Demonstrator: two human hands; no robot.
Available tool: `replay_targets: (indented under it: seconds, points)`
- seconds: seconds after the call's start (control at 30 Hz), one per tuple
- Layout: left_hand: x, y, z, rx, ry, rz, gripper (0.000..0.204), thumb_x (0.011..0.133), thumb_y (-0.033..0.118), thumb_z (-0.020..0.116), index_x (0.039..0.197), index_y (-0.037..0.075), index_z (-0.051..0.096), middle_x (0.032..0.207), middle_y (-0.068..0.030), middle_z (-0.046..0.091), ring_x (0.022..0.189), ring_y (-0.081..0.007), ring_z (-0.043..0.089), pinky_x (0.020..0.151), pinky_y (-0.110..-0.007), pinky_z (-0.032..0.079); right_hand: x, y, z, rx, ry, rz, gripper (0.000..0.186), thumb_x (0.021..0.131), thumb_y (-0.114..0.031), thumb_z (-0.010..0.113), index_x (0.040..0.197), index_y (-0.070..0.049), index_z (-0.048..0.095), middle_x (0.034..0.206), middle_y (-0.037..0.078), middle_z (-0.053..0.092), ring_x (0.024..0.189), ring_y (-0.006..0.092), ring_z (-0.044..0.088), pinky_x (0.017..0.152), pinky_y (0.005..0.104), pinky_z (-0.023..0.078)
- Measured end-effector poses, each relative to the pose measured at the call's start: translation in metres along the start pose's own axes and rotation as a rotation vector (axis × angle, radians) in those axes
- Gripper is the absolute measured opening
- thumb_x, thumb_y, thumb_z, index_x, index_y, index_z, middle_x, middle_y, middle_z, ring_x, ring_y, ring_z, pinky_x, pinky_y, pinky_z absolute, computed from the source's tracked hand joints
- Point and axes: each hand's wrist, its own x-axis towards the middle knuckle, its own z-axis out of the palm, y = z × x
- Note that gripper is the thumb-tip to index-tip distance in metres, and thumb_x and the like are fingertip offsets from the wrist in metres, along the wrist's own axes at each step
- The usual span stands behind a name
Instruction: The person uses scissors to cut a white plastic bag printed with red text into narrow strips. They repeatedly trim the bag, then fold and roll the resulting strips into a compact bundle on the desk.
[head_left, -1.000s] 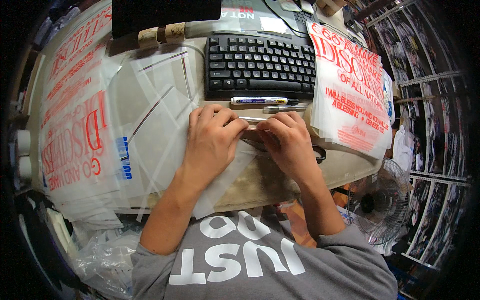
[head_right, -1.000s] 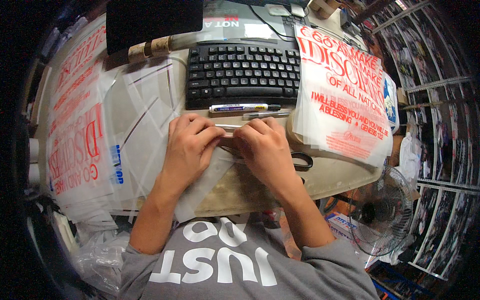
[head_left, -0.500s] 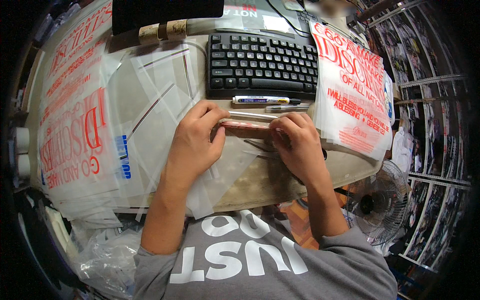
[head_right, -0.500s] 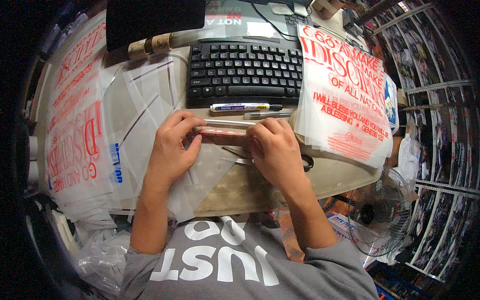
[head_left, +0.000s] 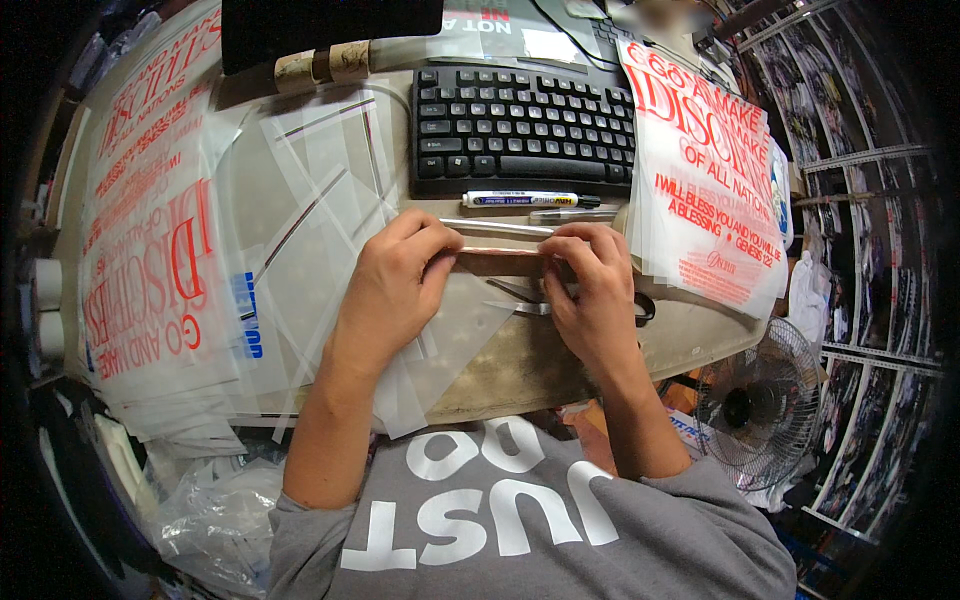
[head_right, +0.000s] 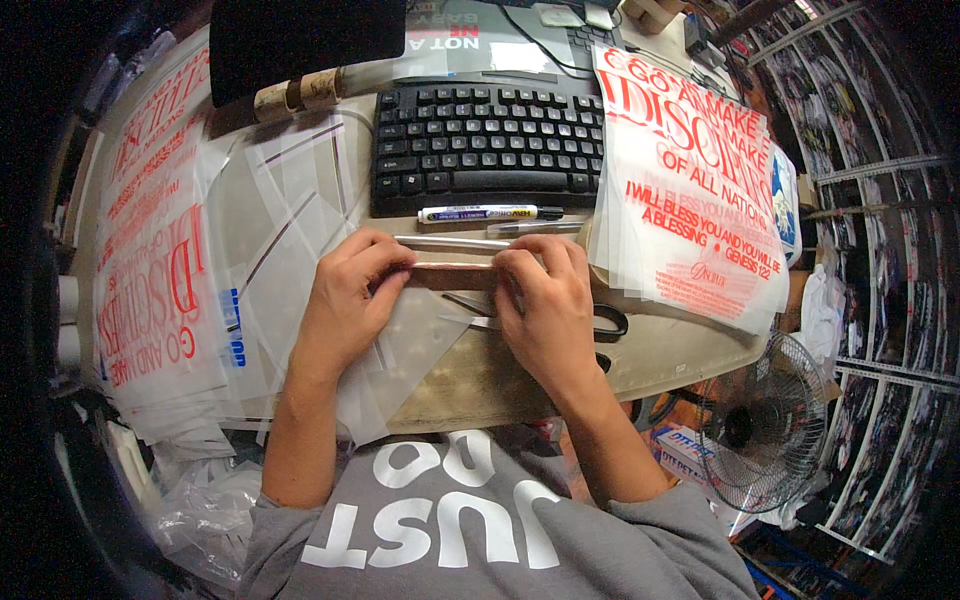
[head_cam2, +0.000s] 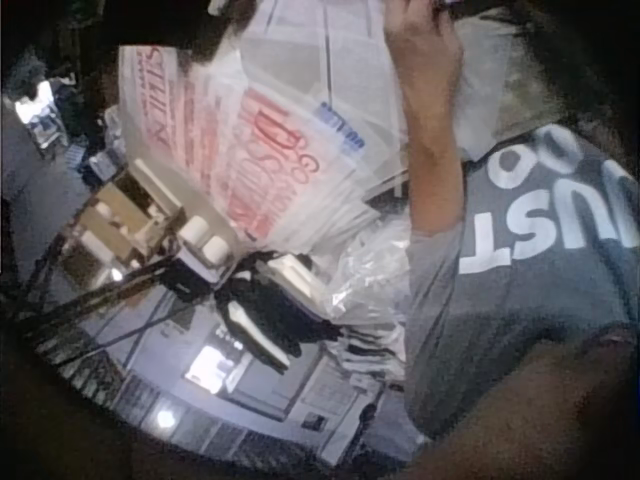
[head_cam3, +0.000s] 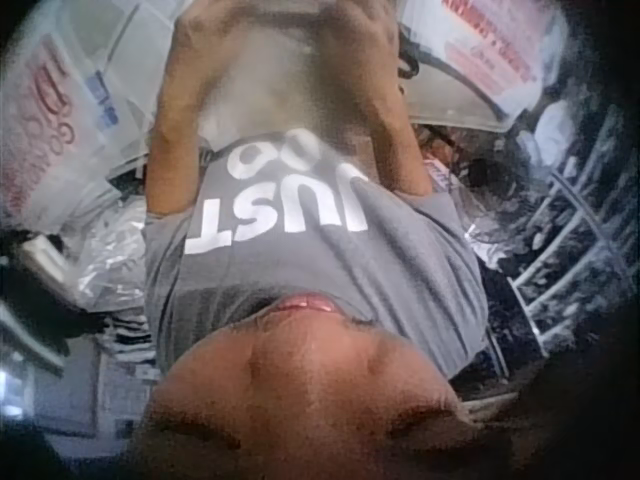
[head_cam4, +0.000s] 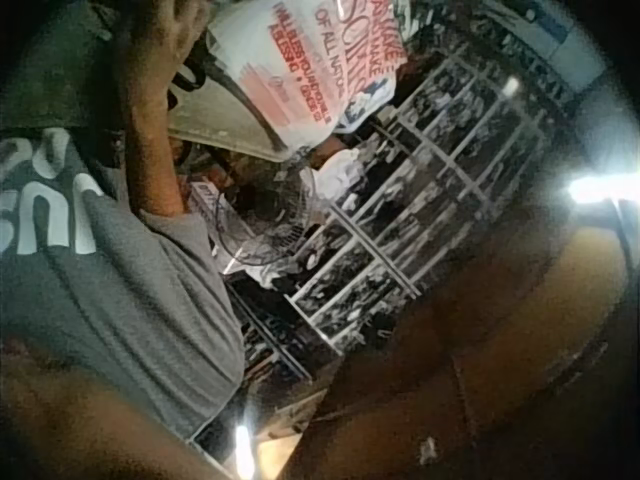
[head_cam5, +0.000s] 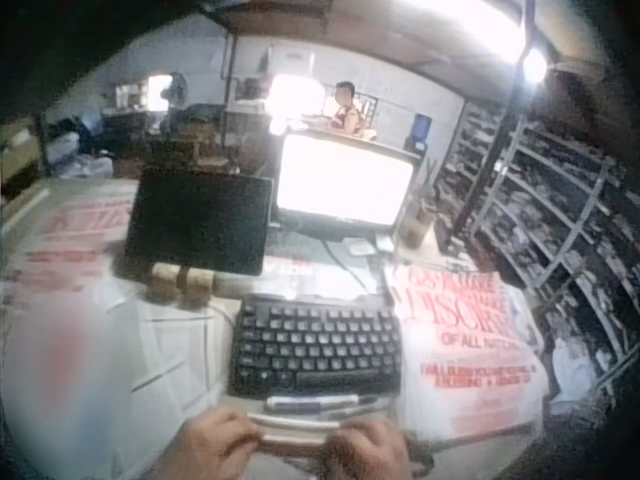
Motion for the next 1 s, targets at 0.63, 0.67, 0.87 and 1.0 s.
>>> replay_targets:
  seconds: [0.63,0.67,0.87,1.0]
  points:
    - [0.001,0.009,0.000,-0.033,-0.006,-0.103,0.013,0.083,-0.005,0.065,0.096,-0.003,0.067,0.092,-0.0134,0.064,0.082,-0.0259,0.065,0.073,-0.034,0.052,-0.002,0.013,0.009,0.225,0.133,0.102,0.066,0.080,-0.001,0.073,0.139,-0.004,0.043,0.120,0.017,0.052,0.107,0.0287,0.056,0.095,0.0387,0.048]
    - [0.004,0.012,0.002,-0.056,-0.025,-0.157,0.014,0.082,-0.006,0.065,0.096,-0.002,0.067,0.093,-0.0139,0.064,0.084,-0.0277,0.066,0.074,-0.035,0.052,-0.003,0.013,0.005,0.215,0.136,0.121,0.062,0.079,0.000,0.071,0.136,-0.003,0.044,0.118,0.018,0.052,0.106,0.0315,0.057,0.096,0.0398,0.047]
    - [0.002,0.005,0.005,-0.007,0.026,-0.023,0.013,0.082,-0.007,0.064,0.095,-0.004,0.066,0.090,-0.0113,0.062,0.076,-0.0196,0.062,0.069,-0.029,0.050,-0.007,0.018,0.009,0.119,0.106,0.111,0.042,0.081,0.007,0.056,0.121,-0.003,0.051,0.106,0.017,0.056,0.097,0.0323,0.059,0.090,0.0406,0.048]
    - [0.003,0.001,0.002,-0.032,0.011,-0.006,0.014,0.082,-0.005,0.066,0.096,-0.004,0.066,0.093,-0.0127,0.064,0.082,-0.0226,0.066,0.073,-0.032,0.054,-0.006,0.015,0.008,0.152,0.098,0.136,0.043,0.081,0.006,0.057,0.123,-0.003,0.053,0.109,0.016,0.057,0.102,0.0304,0.060,0.094,0.0389,0.047]
